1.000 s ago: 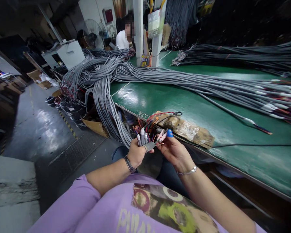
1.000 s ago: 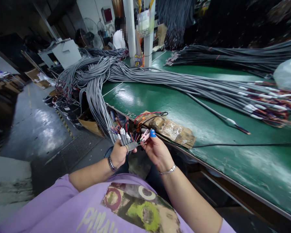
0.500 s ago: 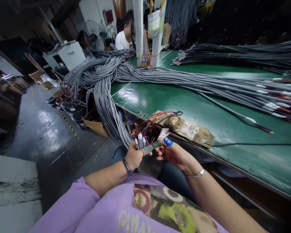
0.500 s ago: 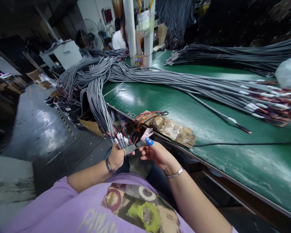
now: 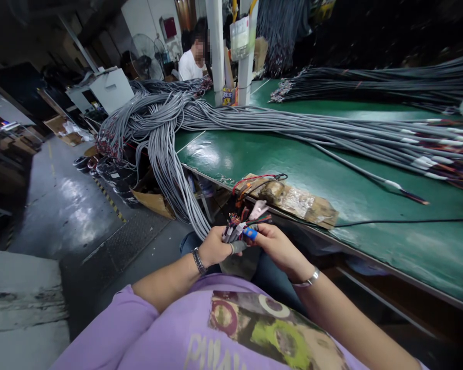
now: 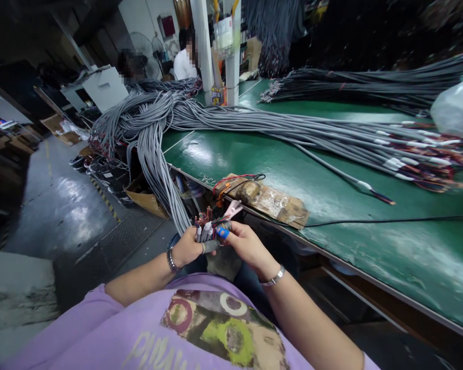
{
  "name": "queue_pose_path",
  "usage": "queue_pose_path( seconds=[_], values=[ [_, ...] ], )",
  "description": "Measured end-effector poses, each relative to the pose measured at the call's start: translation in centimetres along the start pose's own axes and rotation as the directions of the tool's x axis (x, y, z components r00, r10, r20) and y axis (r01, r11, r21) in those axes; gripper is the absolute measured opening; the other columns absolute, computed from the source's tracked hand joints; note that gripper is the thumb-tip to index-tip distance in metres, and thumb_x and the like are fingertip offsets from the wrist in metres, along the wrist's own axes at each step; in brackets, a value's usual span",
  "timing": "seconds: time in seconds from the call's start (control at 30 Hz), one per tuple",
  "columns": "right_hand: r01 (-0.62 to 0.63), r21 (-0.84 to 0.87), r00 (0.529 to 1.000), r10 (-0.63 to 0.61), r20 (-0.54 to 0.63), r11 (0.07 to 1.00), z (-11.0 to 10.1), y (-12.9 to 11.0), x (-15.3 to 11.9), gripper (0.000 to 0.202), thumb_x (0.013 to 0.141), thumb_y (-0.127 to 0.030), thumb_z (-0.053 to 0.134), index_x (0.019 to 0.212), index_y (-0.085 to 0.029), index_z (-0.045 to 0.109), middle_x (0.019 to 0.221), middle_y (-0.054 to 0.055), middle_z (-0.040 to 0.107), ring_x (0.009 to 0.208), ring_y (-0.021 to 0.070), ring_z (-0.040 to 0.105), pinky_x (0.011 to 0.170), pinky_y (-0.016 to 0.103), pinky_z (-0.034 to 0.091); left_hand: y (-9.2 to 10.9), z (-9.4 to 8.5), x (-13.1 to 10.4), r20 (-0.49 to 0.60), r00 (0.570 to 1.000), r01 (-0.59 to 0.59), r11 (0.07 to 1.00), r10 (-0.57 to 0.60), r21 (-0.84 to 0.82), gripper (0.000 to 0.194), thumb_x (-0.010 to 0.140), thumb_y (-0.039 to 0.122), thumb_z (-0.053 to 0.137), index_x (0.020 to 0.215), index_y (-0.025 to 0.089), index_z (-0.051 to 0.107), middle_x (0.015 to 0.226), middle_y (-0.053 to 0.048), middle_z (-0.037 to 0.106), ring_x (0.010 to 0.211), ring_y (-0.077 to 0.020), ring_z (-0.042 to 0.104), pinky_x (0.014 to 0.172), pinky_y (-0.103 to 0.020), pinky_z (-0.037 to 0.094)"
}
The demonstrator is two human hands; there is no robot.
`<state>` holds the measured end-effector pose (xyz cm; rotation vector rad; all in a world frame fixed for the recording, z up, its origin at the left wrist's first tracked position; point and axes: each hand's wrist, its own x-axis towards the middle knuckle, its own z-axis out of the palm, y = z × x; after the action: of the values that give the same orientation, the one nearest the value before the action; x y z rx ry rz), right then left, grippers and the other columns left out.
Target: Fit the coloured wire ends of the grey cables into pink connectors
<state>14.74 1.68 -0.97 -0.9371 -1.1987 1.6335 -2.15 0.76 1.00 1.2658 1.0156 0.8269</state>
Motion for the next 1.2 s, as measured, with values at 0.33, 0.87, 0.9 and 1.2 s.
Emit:
queue_pose_path(
  seconds=[0.33, 0.87, 0.9, 1.2],
  values=[
    [-0.074, 0.319, 0.987, 0.114, -0.111, 0.945, 1.2, 0.7, -1.6, 0.029, 0.061, -0.039, 0.083, 0.074, -0.018, 0.067, 0.064, -0.001, 0.061, 0.055, 0.0098, 0.053, 0.059, 0.028, 0.051, -0.1, 0.4, 0.2, -0.267, 0.962, -0.102, 0.982, 0.057, -0.161, 0.035, 0.055, 0.039, 0.082, 0.056, 0.013, 0.058, 0.052, 0.0, 0.06, 0.048, -0.0115, 0.056, 0.051, -0.025, 0.046],
    [0.021, 0.167, 0.987, 0.006, -0.16, 0.986, 2.5, -0.2, -0.5, 0.026, 0.062, -0.04, 0.08, 0.067, -0.019, 0.067, 0.057, 0.0, 0.064, 0.053, 0.0118, 0.051, 0.053, 0.026, 0.04, -0.7, 0.2, -0.1, -0.243, 0.96, -0.159, 0.985, 0.138, -0.071, 0.034, 0.063, 0.043, 0.077, 0.054, 0.014, 0.064, 0.052, -0.002, 0.06, 0.051, -0.0119, 0.054, 0.055, -0.025, 0.044],
    [0.012, 0.194, 0.986, 0.021, -0.168, 0.981, 2.5, 0.0, -0.5, 0.026, 0.061, -0.039, 0.081, 0.065, -0.018, 0.066, 0.056, 0.0, 0.062, 0.052, 0.0111, 0.049, 0.053, 0.025, 0.04, -0.9, 0.2, 0.0, -0.263, 0.955, -0.161, 0.984, 0.135, -0.078, 0.034, 0.063, 0.043, 0.077, 0.053, 0.014, 0.063, 0.051, -0.002, 0.06, 0.05, -0.0116, 0.053, 0.054, -0.025, 0.043],
    [-0.042, 0.499, 0.973, 0.148, -0.175, 0.866, 0.4, 1.6, -0.4, 0.023, 0.068, -0.04, 0.075, 0.07, -0.02, 0.065, 0.061, -0.002, 0.058, 0.052, 0.01, 0.05, 0.055, 0.025, 0.051, -0.1, 0.3, 0.2, -0.331, 0.939, -0.15, 0.979, 0.097, -0.137, 0.032, 0.063, 0.041, 0.077, 0.053, 0.014, 0.062, 0.049, -0.001, 0.059, 0.049, -0.0113, 0.053, 0.055, -0.025, 0.042]
  ],
)
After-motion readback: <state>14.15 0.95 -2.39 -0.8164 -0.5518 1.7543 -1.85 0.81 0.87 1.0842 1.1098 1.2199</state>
